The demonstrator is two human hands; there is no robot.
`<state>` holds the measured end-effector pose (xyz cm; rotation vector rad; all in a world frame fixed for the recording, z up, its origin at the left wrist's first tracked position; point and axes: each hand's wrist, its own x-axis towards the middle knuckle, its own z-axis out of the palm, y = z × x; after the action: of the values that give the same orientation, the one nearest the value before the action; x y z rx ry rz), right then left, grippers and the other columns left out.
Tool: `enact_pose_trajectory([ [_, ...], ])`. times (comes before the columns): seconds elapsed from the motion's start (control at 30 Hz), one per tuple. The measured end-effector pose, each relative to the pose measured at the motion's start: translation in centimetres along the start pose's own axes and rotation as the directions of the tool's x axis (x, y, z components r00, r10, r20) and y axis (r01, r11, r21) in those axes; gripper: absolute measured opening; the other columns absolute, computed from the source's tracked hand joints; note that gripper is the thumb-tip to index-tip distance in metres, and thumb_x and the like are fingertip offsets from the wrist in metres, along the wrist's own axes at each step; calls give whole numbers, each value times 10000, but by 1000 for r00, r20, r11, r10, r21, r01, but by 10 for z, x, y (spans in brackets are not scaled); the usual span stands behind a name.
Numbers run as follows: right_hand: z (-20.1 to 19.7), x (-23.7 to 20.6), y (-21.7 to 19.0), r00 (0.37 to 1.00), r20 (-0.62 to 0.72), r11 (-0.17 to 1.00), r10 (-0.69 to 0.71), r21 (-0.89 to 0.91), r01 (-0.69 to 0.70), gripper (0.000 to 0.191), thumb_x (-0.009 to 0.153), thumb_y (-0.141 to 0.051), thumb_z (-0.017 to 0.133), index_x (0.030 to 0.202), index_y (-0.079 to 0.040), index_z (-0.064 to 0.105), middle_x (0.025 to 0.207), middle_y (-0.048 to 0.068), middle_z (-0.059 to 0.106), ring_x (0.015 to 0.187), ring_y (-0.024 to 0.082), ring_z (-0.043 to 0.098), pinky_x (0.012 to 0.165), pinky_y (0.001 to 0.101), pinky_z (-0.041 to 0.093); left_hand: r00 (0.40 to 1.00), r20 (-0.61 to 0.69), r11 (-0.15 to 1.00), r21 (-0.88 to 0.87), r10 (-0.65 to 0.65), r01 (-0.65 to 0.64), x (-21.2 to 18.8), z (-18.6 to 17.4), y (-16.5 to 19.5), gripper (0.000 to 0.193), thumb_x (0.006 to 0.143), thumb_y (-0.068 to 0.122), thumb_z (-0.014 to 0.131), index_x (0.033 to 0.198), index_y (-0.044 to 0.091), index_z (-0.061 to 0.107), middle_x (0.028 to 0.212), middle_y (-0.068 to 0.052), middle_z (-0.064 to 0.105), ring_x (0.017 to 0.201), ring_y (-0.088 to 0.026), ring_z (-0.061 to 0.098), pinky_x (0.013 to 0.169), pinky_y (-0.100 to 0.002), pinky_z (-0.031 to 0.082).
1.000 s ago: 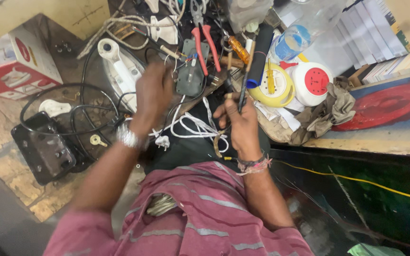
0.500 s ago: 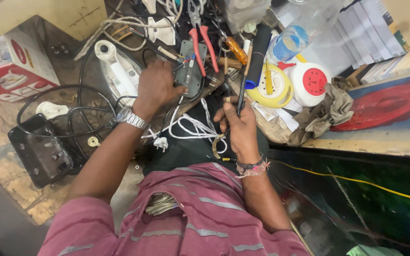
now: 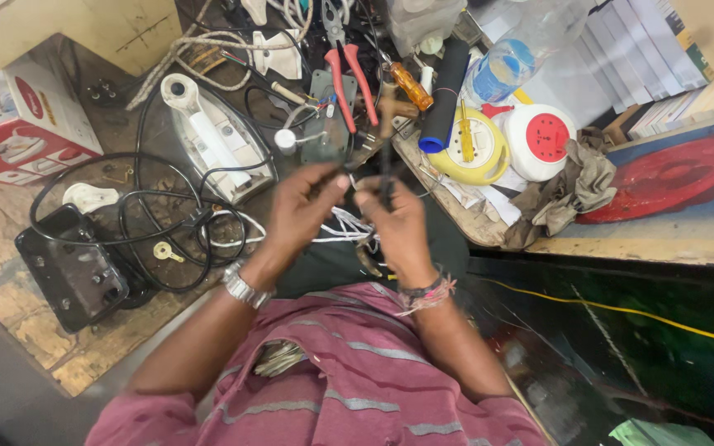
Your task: The person works at a cluttered bench, using pliers and a screwdriver to strip, twist, and connect wires to a small gray electronic component. They repeatedly adjust the wires and the component, occasionally picking up and setting down tools.
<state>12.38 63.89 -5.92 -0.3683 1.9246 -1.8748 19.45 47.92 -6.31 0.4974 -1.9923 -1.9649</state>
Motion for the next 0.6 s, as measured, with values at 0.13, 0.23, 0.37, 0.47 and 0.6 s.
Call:
enact_pose_trajectory([
  [0.13,15,-13,2,994,60,986,-86,-141,94,128,939,-63,725,1047,5,713,931,10,664,763,65,615,659,229,510,989,34,837,-529,-146,142,-20,22,-17,271,991,260,723,933,-5,728,1118,-49,792,821,-71,636,659,-252,474],
  [0.23,15,-15,-1,985,151,996,-79,40,74,205,960,-82,702,1147,0,695,959,-1,706,826,72,671,749,241,566,968,55,754,-617,-244,225,-24,17,-21,275,1032,247,678,1051,-23,728,1107,-140,777,878,-95,666,718,-240,481],
  [0.37,-14,-8,-16,994,-95,997,59,56,-54,290,1046,-161,631,1295,-13,645,837,24,671,684,105,588,623,267,481,906,0,640,-708,-423,298,-22,-2,-21,330,1048,327,521,1085,22,641,838,-84,702,713,-140,650,661,-283,545],
  [0.47,-49,-2,-31,969,-137,894,-204,-429,127,342,1116,-214,569,1390,-10,588,810,65,645,692,155,598,636,311,473,903,73,594,-730,-422,337,-24,-9,-25,363,1090,349,493,1160,21,632,692,-15,564,563,-108,487,542,-292,467],
  [0.6,-63,12,-31,940,-118,690,-321,-709,147,295,1109,-228,547,1301,-17,622,795,99,699,712,196,679,682,353,516,887,19,668,-651,-461,361,-32,0,-38,305,1072,273,483,1210,15,568,783,-38,624,614,-85,506,552,-264,447],
])
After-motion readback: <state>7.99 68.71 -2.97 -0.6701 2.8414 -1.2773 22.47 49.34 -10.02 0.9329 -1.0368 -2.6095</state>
